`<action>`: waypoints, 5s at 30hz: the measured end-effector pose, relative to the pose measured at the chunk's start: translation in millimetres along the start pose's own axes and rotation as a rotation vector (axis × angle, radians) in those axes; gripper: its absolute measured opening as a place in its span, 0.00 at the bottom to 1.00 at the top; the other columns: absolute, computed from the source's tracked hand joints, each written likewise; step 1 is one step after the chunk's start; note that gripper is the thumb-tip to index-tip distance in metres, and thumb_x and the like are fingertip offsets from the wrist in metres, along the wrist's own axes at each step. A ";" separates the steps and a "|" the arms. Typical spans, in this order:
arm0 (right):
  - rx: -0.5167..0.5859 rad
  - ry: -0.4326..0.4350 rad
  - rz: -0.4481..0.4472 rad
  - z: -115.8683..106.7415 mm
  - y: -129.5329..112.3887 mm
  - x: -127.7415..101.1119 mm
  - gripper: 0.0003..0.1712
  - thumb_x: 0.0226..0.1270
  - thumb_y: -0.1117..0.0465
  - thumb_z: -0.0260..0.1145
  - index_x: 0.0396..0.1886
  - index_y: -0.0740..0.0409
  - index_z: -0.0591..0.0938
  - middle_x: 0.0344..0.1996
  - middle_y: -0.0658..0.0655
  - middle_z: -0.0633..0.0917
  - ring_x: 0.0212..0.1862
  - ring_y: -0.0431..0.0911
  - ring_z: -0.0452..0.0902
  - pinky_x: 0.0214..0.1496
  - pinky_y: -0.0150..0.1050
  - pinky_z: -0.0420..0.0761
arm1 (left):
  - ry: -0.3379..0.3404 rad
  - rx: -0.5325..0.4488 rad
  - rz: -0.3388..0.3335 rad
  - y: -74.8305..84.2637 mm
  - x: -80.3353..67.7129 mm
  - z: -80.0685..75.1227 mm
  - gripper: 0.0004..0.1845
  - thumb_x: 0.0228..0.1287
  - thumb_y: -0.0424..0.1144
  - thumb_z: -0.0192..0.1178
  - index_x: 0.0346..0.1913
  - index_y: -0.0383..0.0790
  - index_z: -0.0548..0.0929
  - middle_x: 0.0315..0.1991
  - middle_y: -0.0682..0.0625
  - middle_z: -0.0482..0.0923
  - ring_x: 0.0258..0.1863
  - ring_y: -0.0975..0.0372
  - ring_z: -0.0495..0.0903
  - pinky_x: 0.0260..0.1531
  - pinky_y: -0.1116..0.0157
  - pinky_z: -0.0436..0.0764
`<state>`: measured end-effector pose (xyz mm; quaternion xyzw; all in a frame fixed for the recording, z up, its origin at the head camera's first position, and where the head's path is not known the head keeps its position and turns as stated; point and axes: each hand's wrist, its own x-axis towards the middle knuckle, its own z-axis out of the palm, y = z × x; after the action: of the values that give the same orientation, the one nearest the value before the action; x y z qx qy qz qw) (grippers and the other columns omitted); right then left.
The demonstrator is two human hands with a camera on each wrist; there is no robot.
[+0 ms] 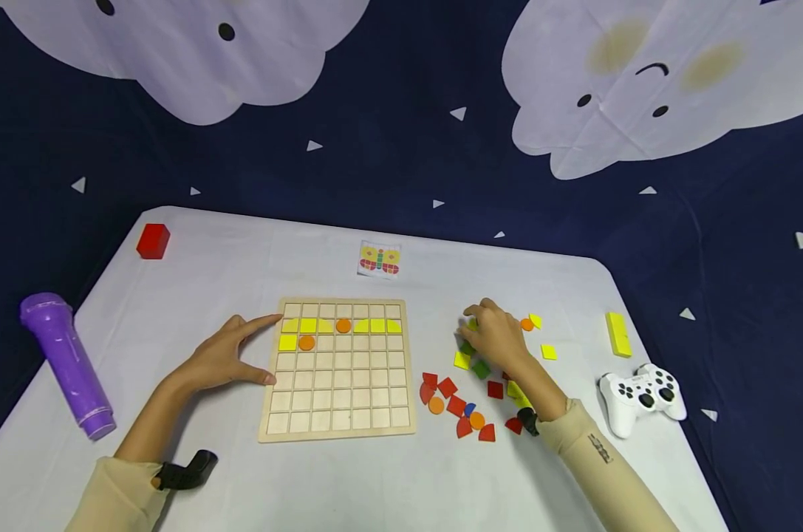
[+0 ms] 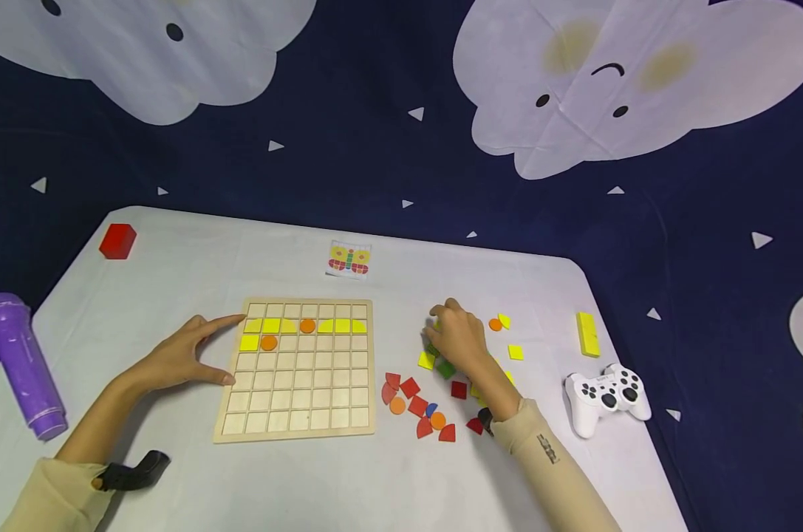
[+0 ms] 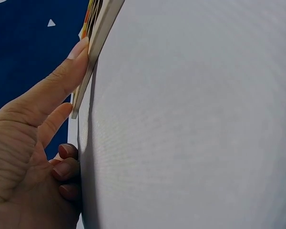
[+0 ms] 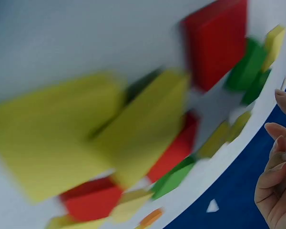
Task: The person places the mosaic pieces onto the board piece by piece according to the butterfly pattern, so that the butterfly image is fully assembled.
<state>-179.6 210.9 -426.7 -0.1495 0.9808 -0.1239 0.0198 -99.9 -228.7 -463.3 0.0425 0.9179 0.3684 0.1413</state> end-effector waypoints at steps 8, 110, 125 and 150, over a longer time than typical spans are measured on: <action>-0.013 -0.022 0.078 0.8 26.3 -3.0 0.18 0.59 0.58 0.74 0.43 0.68 0.87 0.31 0.60 0.79 0.27 0.48 0.70 0.29 0.40 0.72 | 0.000 0.004 0.000 -1.6 -0.2 0.7 0.58 0.35 0.56 0.81 0.74 0.49 0.66 0.38 0.44 0.63 0.33 0.56 0.65 0.30 0.61 0.64; 0.027 0.021 -0.056 1.9 -11.4 -24.4 0.14 0.60 0.59 0.73 0.42 0.63 0.88 0.31 0.55 0.80 0.28 0.45 0.75 0.30 0.40 0.77 | 0.001 -0.010 -0.010 -0.3 0.7 0.6 0.58 0.35 0.55 0.81 0.74 0.50 0.66 0.39 0.44 0.63 0.34 0.56 0.64 0.30 0.61 0.64; 0.046 -0.021 0.004 10.7 13.8 -33.8 0.17 0.57 0.57 0.74 0.39 0.67 0.87 0.28 0.56 0.77 0.25 0.45 0.68 0.27 0.36 0.69 | 0.003 0.002 -0.018 0.5 0.4 1.3 0.58 0.34 0.55 0.81 0.74 0.50 0.66 0.39 0.44 0.63 0.34 0.55 0.65 0.30 0.61 0.64; 0.023 -0.005 -0.425 29.2 -98.8 7.8 0.14 0.58 0.54 0.73 0.37 0.60 0.89 0.31 0.52 0.79 0.25 0.38 0.69 0.28 0.32 0.74 | 0.008 0.000 -0.013 -3.1 1.1 3.0 0.58 0.34 0.56 0.82 0.74 0.51 0.66 0.38 0.45 0.63 0.33 0.56 0.64 0.30 0.61 0.64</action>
<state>-156.3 110.3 -430.4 -0.3530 0.9257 -0.1359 -0.0025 -100.0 -228.7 -467.8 0.0350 0.9187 0.3678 0.1399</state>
